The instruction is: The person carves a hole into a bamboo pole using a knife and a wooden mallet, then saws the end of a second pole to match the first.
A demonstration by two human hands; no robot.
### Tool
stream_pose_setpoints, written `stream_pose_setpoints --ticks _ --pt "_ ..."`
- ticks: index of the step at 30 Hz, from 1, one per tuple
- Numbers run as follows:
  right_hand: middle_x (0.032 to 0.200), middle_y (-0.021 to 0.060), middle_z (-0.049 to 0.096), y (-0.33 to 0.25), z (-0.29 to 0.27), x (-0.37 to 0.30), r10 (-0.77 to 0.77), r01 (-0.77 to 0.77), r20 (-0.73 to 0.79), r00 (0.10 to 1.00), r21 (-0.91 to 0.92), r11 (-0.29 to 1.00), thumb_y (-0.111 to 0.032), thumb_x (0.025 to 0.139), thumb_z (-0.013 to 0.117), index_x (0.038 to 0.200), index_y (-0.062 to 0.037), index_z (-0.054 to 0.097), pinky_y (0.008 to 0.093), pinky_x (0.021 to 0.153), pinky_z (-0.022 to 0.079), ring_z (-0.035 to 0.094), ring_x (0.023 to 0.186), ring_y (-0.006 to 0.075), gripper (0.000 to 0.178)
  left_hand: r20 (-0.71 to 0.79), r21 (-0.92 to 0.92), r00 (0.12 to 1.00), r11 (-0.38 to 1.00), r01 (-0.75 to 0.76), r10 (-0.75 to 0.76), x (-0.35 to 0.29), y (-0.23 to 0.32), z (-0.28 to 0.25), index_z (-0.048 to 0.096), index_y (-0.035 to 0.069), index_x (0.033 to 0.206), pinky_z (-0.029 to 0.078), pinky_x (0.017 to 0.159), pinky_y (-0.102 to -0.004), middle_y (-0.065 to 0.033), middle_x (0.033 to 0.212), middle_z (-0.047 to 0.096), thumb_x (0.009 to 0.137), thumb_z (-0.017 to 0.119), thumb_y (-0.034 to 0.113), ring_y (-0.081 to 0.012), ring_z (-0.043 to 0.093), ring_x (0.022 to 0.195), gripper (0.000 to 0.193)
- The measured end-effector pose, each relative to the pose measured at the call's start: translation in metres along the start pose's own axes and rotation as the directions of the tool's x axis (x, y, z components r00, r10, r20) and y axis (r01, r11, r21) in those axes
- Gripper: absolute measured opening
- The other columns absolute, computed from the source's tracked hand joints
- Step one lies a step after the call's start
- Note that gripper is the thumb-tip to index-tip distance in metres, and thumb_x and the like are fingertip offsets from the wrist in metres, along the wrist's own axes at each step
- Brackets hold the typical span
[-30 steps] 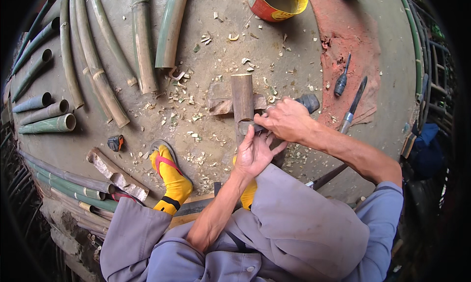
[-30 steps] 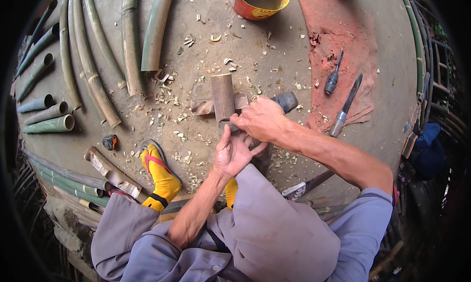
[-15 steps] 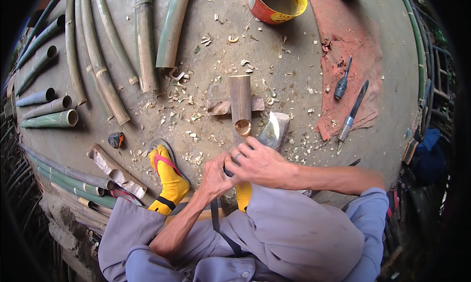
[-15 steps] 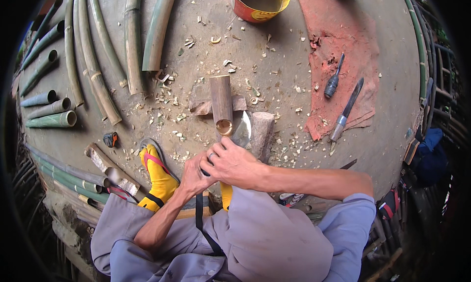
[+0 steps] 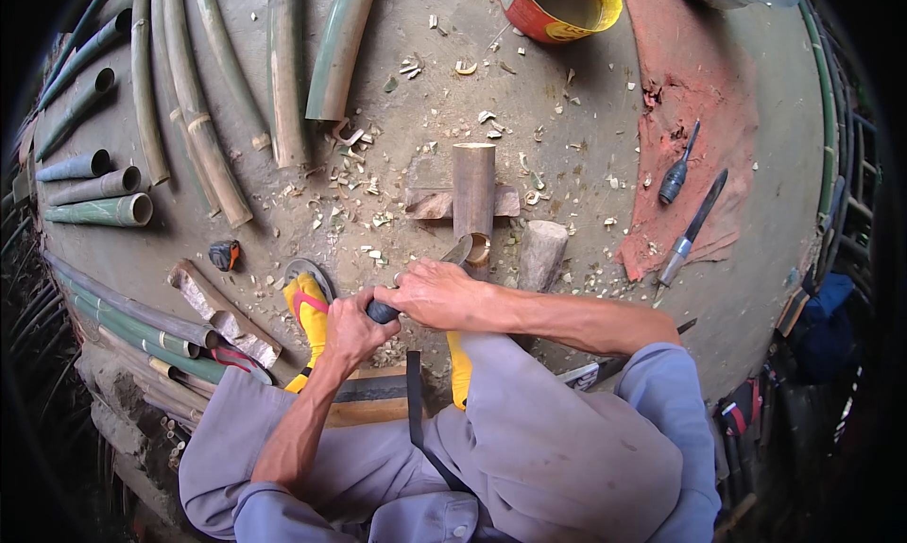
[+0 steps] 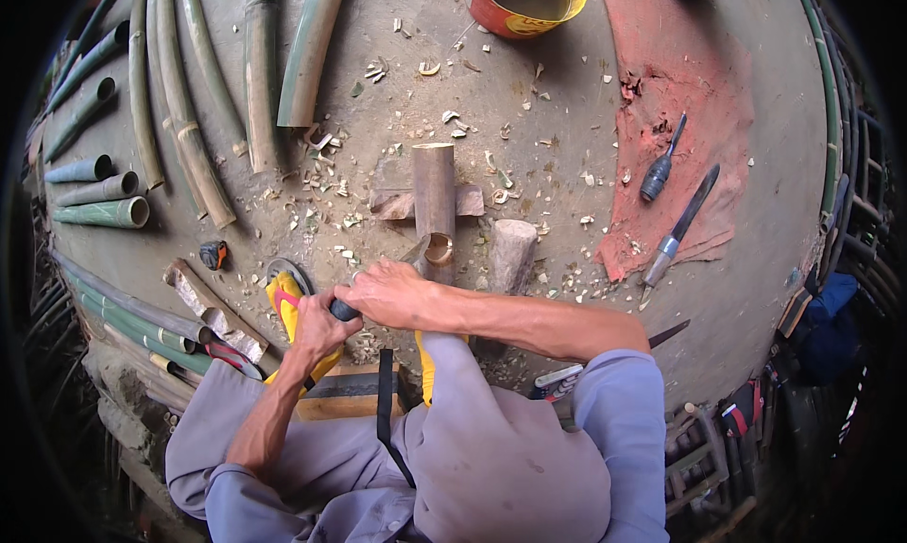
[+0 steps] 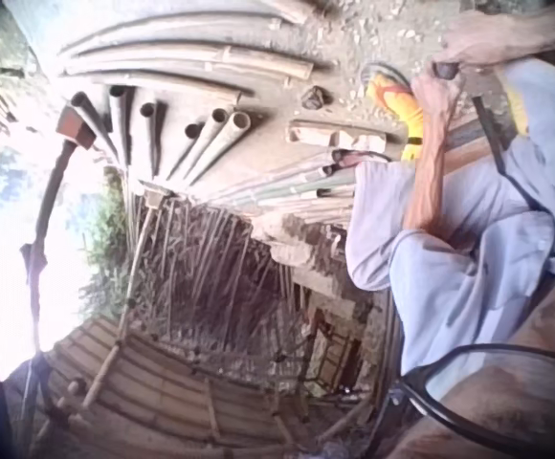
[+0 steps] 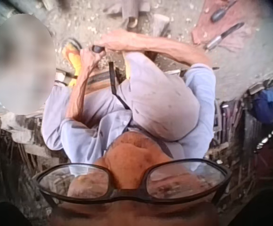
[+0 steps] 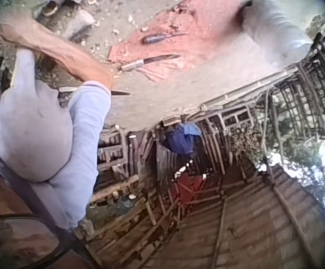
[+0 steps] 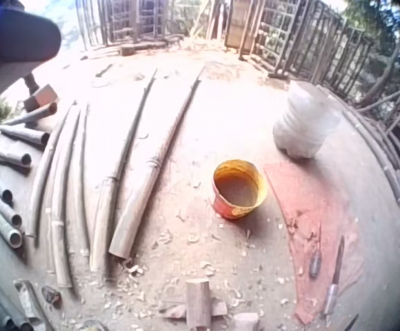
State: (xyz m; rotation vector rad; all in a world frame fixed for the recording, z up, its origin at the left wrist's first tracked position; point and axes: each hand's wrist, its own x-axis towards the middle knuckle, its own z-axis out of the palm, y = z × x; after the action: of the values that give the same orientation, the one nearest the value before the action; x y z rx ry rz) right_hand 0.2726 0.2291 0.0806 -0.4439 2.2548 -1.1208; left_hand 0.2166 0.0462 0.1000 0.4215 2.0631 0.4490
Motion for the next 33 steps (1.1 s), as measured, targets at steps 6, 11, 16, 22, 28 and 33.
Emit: stream_pose_setpoints --ticks 6,11,16,22,28,33 --pt "0.094 0.0169 0.059 0.001 -0.011 -0.005 0.167 -0.084 -0.414 0.895 0.211 0.974 -0.007 0.077 0.066 0.120 -0.0067 0.048 0.0447 0.078 0.051 0.060 0.092 0.0351 0.047 0.181 0.470 0.976 0.861 -0.196 0.124 0.053 0.053 -0.072 0.067 0.007 0.082 0.053 0.064 -0.0441 -0.0172 0.069 0.066 0.060 0.072 0.029 -0.0358 0.066 0.066 0.032" --pt "0.100 0.0227 0.054 0.003 -0.018 0.000 0.400 -0.043 -0.746 0.533 0.448 0.893 0.002 0.074 0.066 0.122 -0.0035 0.041 0.0464 0.079 0.049 0.057 0.092 0.0403 0.055 0.424 0.665 0.705 0.334 -0.669 0.569 0.118 0.121 -0.104 0.062 0.007 0.073 0.053 0.061 -0.0387 -0.0084 0.071 0.064 0.059 0.066 0.016 -0.0283 0.066 0.072 0.016" --pt "0.100 0.0282 0.057 -0.005 -0.008 0.014 0.566 -0.134 -0.483 0.668 0.670 0.730 -0.005 0.082 0.064 0.127 -0.0058 0.038 0.0518 0.075 0.048 0.059 0.091 0.0470 0.052 0.562 0.551 0.703 0.436 -0.711 0.435 0.134 0.100 -0.112 0.064 0.009 0.071 0.051 0.060 -0.0420 -0.0120 0.066 0.063 0.056 0.066 0.016 -0.0323 0.065 0.066 0.017" --pt "0.079 0.0234 0.060 0.007 0.011 0.001 0.253 -0.144 -0.248 0.935 0.385 0.911 -0.015 0.079 0.063 0.122 -0.0096 0.043 0.0505 0.062 0.051 0.063 0.076 0.0438 0.048 0.346 0.368 0.923 0.880 -0.300 0.170 0.071 0.029 -0.065 0.067 0.008 0.081 0.053 0.064 -0.0436 -0.0172 0.066 0.064 0.057 0.073 0.028 -0.0368 0.064 0.063 0.032" --pt "0.077 0.0182 0.060 -0.001 0.022 -0.026 0.125 -0.114 -0.043 0.991 0.198 0.974 -0.016 0.076 0.061 0.118 -0.0119 0.045 0.0541 0.069 0.049 0.062 0.074 0.0396 0.045 0.221 0.196 0.970 0.970 -0.145 0.100 0.000 -0.008 0.015 0.065 0.004 0.089 0.055 0.069 -0.0431 -0.0212 0.074 0.067 0.066 0.075 0.030 -0.0359 0.068 0.069 0.036" --pt "0.095 0.0225 0.056 -0.011 0.008 0.020 0.475 -0.046 -0.715 0.514 0.529 0.847 -0.004 0.074 0.066 0.121 -0.0056 0.042 0.0511 0.072 0.048 0.059 0.080 0.0419 0.054 0.517 0.575 0.681 0.379 -0.725 0.518 0.116 0.081 -0.111 0.058 0.007 0.077 0.052 0.059 -0.0430 -0.0104 0.073 0.063 0.058 0.069 0.019 -0.0304 0.065 0.069 0.025"
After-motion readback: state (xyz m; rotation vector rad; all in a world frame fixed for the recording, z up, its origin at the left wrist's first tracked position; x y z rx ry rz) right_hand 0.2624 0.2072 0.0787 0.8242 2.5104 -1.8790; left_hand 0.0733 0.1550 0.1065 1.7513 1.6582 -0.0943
